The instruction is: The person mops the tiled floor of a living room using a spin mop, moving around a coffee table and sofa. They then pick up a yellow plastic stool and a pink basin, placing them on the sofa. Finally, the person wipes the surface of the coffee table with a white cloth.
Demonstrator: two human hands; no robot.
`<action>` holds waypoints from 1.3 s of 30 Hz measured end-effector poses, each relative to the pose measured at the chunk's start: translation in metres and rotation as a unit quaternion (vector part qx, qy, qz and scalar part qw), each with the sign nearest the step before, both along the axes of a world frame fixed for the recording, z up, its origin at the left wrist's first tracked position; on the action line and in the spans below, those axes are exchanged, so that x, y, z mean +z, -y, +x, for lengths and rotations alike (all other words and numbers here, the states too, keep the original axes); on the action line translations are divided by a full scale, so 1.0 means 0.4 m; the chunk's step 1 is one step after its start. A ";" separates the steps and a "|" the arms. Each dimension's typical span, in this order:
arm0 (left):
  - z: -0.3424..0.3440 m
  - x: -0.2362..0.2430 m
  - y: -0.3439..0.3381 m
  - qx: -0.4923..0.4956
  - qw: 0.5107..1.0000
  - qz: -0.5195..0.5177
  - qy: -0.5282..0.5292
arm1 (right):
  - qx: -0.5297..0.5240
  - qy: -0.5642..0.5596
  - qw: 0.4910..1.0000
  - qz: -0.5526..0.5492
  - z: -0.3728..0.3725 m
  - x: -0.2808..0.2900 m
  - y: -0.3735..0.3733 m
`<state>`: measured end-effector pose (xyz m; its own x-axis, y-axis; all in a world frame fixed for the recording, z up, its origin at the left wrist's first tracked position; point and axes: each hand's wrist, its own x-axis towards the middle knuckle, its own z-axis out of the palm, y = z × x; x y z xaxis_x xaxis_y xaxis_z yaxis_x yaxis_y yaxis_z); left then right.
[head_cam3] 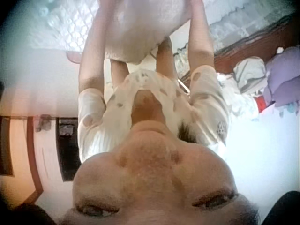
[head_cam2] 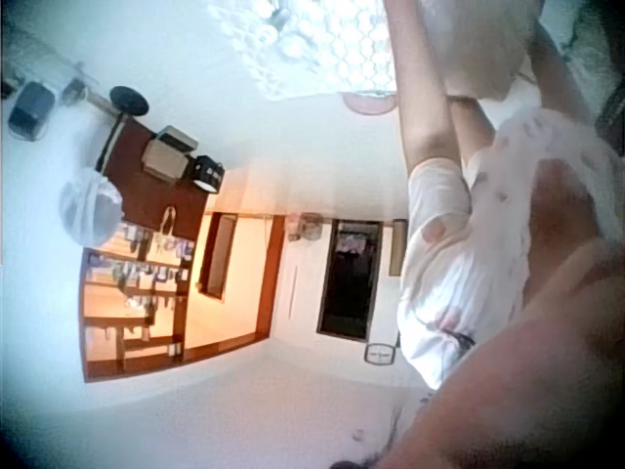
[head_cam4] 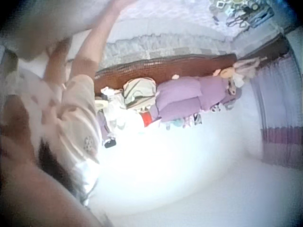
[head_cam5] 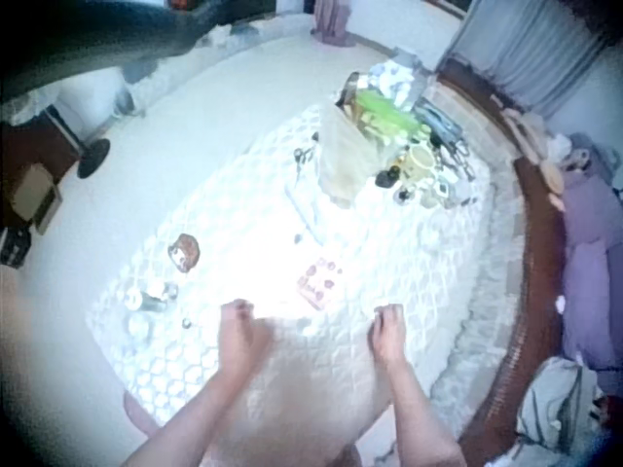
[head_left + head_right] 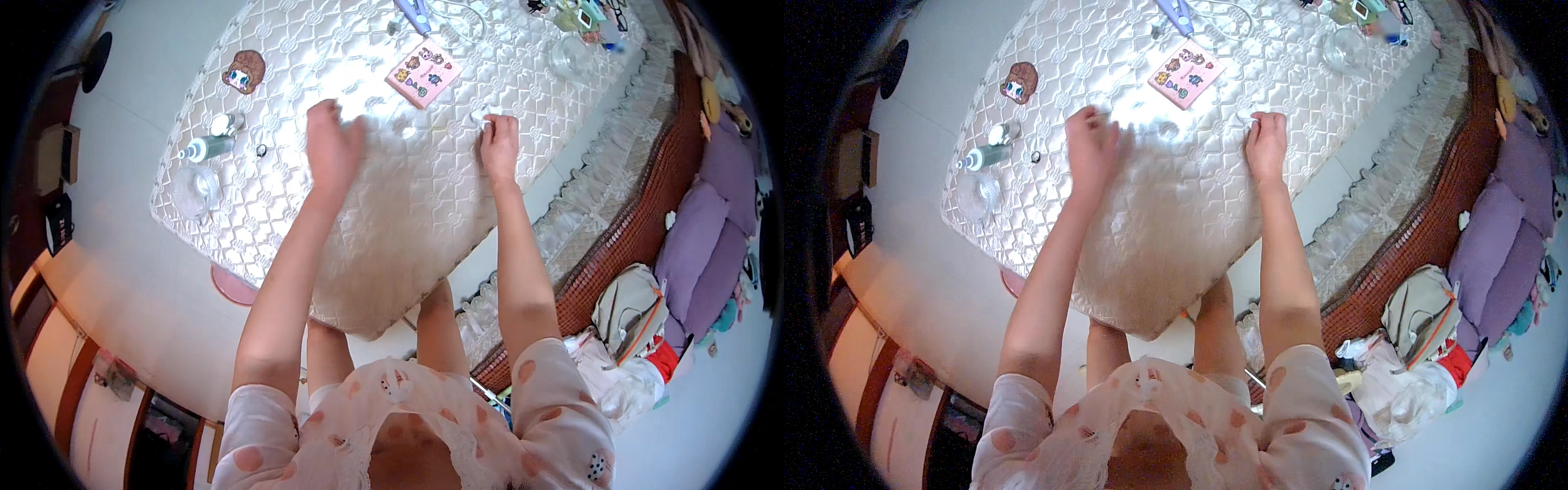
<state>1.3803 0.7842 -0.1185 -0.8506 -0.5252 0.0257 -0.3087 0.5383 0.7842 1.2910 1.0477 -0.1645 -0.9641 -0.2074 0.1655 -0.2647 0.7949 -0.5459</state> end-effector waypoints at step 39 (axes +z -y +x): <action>0.107 -0.166 0.134 -0.112 0.983 -0.139 0.036 | 0.207 0.012 0.975 -0.074 -0.105 0.101 0.404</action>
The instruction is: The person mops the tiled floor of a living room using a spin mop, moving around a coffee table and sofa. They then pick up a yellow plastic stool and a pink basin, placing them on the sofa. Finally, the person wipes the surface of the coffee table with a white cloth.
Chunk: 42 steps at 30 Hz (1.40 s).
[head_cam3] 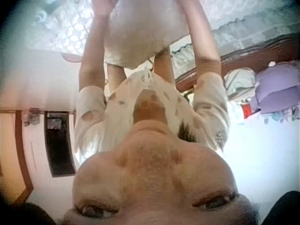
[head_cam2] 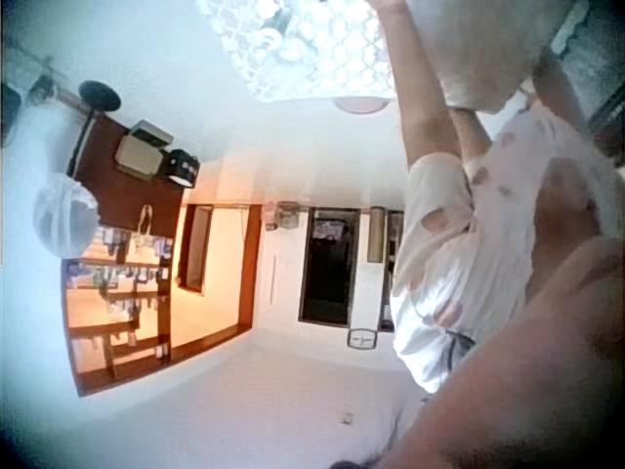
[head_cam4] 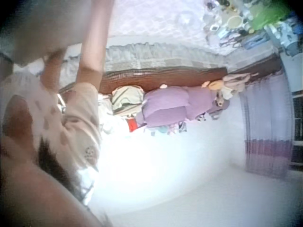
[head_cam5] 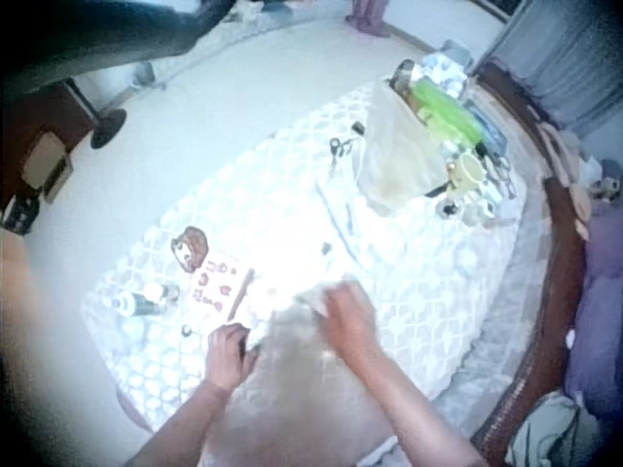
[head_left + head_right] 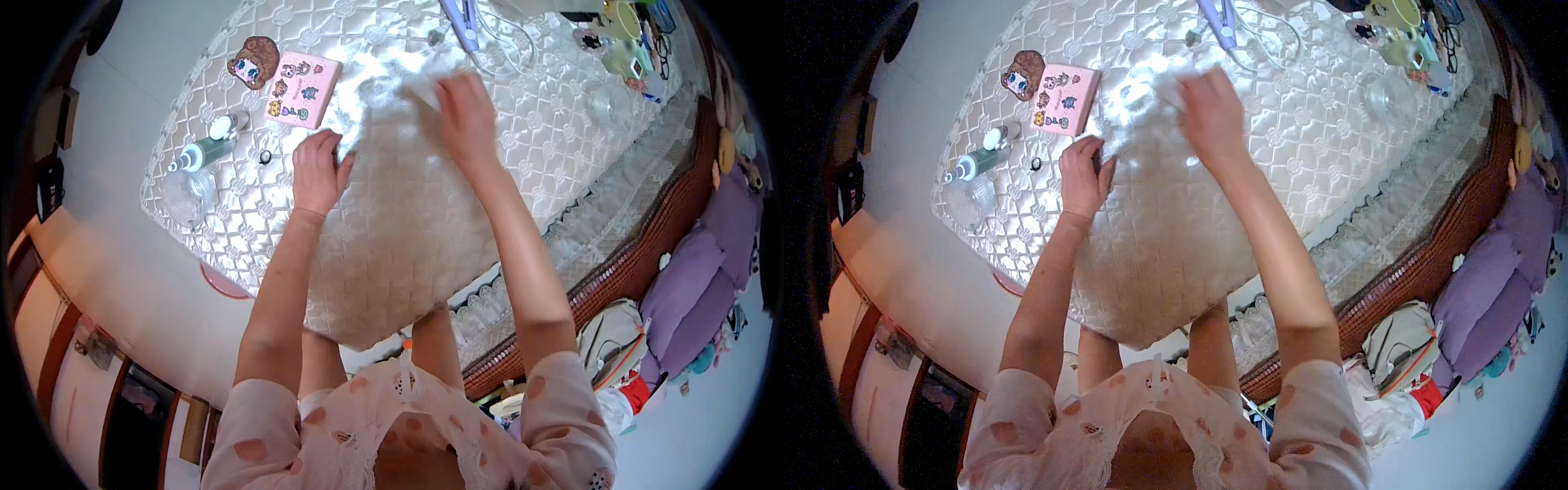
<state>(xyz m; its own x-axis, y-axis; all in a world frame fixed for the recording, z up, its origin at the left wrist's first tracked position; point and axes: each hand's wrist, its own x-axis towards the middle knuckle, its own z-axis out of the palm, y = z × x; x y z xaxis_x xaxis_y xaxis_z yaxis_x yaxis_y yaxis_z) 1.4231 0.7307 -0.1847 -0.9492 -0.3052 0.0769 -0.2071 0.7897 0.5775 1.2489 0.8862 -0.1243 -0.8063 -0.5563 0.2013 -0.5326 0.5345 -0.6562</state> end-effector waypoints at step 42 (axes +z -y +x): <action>-0.005 -0.024 0.005 -0.002 1.000 0.003 0.001 | -0.014 -0.094 0.994 0.055 -0.175 -0.183 0.277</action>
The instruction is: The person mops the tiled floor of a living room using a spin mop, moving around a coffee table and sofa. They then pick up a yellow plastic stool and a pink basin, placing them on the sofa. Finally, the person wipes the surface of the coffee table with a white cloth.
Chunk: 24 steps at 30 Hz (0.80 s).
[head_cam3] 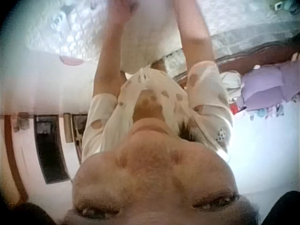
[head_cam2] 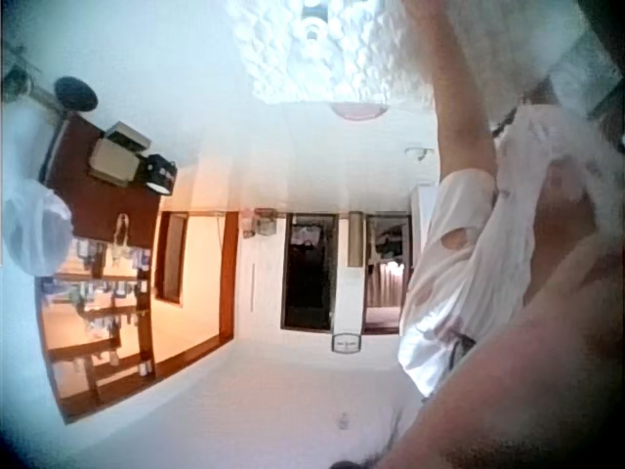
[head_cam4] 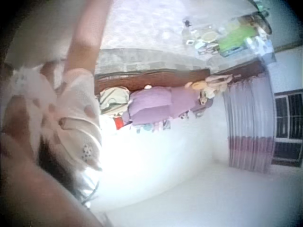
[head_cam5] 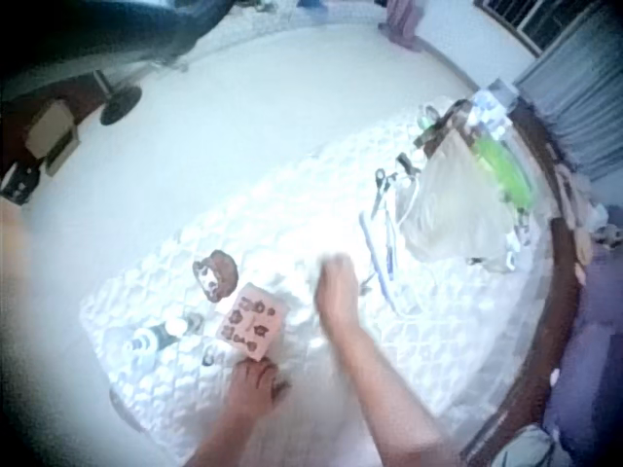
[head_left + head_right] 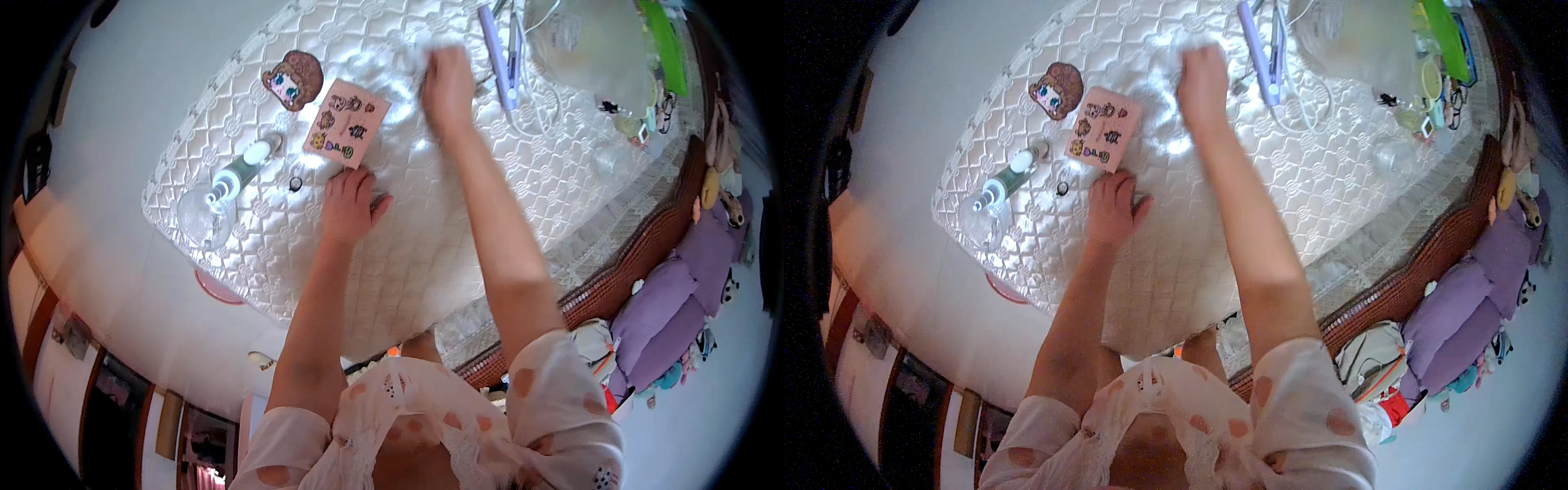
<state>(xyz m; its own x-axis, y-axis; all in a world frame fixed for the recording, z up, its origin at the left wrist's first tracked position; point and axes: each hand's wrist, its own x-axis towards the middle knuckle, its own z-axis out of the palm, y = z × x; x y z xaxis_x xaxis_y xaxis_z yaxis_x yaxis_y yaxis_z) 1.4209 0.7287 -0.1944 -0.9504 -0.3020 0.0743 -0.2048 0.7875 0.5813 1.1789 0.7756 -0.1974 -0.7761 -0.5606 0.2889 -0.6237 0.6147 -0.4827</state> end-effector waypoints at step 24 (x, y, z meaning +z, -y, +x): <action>-0.016 0.015 0.001 -0.009 1.000 0.001 -0.024 | -0.011 0.106 0.994 0.039 -0.437 0.036 0.278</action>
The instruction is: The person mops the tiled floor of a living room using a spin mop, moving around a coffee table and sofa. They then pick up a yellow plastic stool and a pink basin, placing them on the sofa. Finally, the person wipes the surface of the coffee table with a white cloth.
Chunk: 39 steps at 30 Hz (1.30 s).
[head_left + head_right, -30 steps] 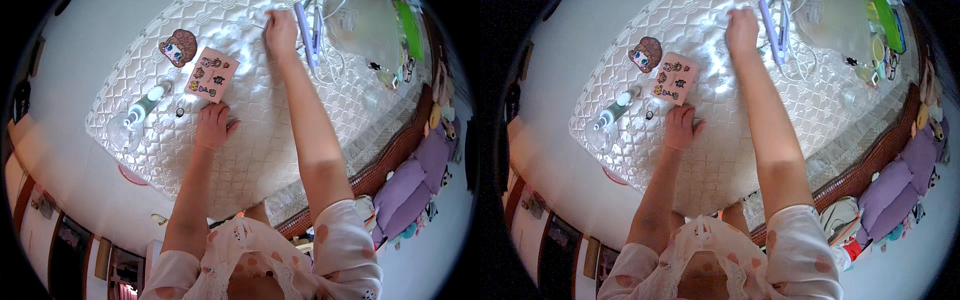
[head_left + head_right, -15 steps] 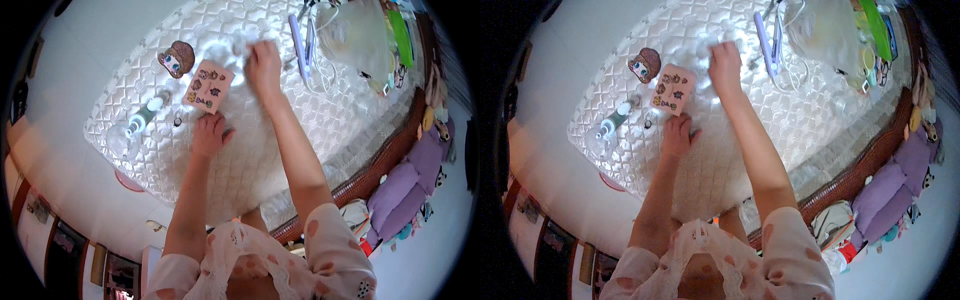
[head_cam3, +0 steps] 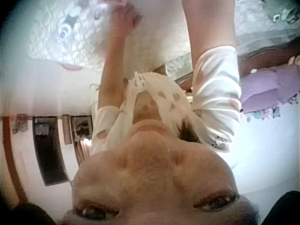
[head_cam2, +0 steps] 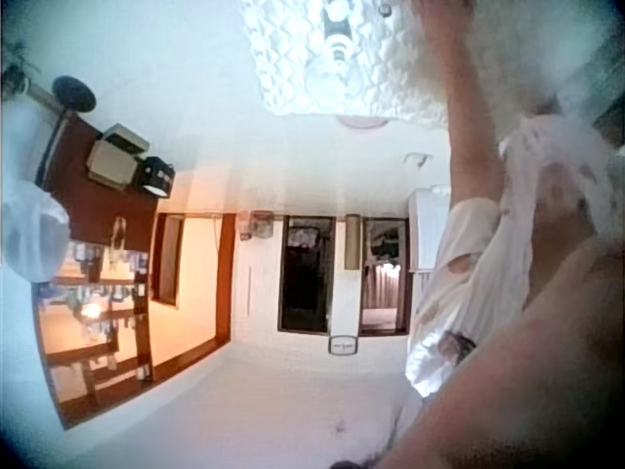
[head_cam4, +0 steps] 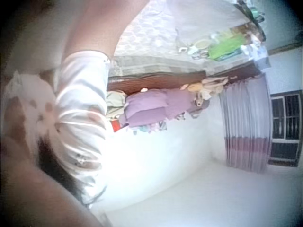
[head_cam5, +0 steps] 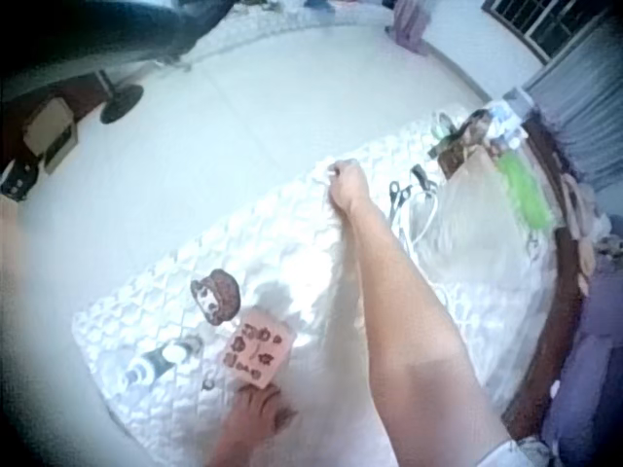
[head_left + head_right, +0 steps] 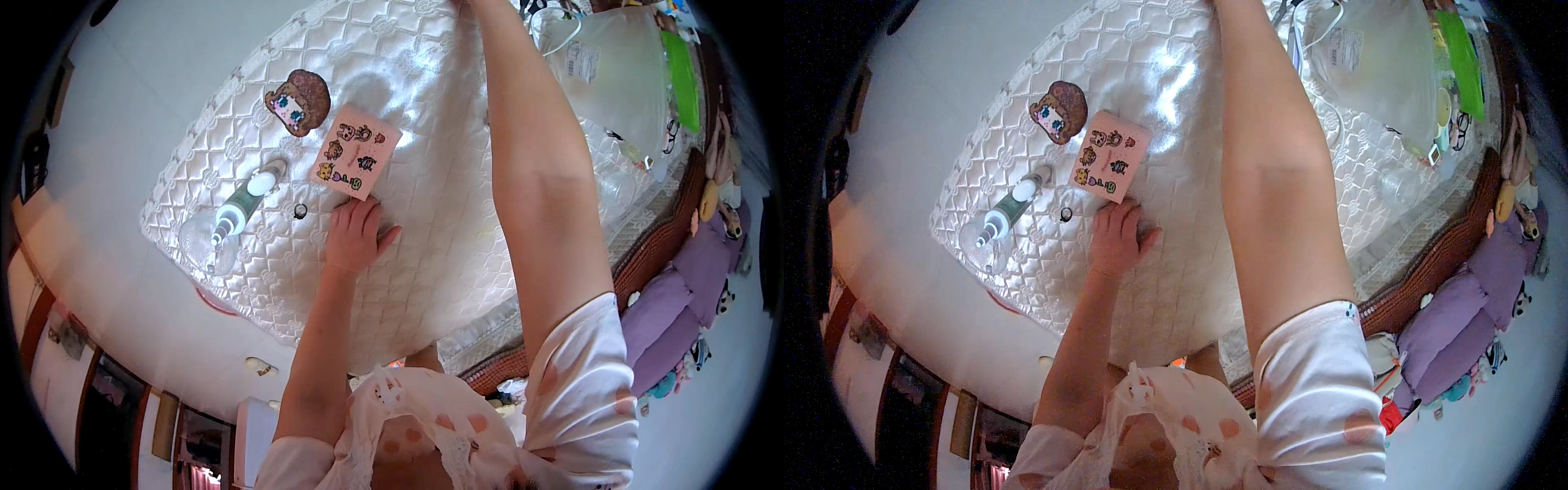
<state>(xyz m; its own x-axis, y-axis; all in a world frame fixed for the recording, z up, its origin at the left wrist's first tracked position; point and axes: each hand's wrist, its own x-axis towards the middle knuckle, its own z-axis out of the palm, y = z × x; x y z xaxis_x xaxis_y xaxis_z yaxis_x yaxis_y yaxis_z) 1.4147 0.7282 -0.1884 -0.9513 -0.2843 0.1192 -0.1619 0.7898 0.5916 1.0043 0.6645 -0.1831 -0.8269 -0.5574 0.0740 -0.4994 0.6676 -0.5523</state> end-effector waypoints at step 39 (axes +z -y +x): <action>-0.007 0.013 -0.043 0.003 0.995 -0.099 0.024 | -0.143 -0.067 0.987 -0.025 0.526 -0.025 -0.887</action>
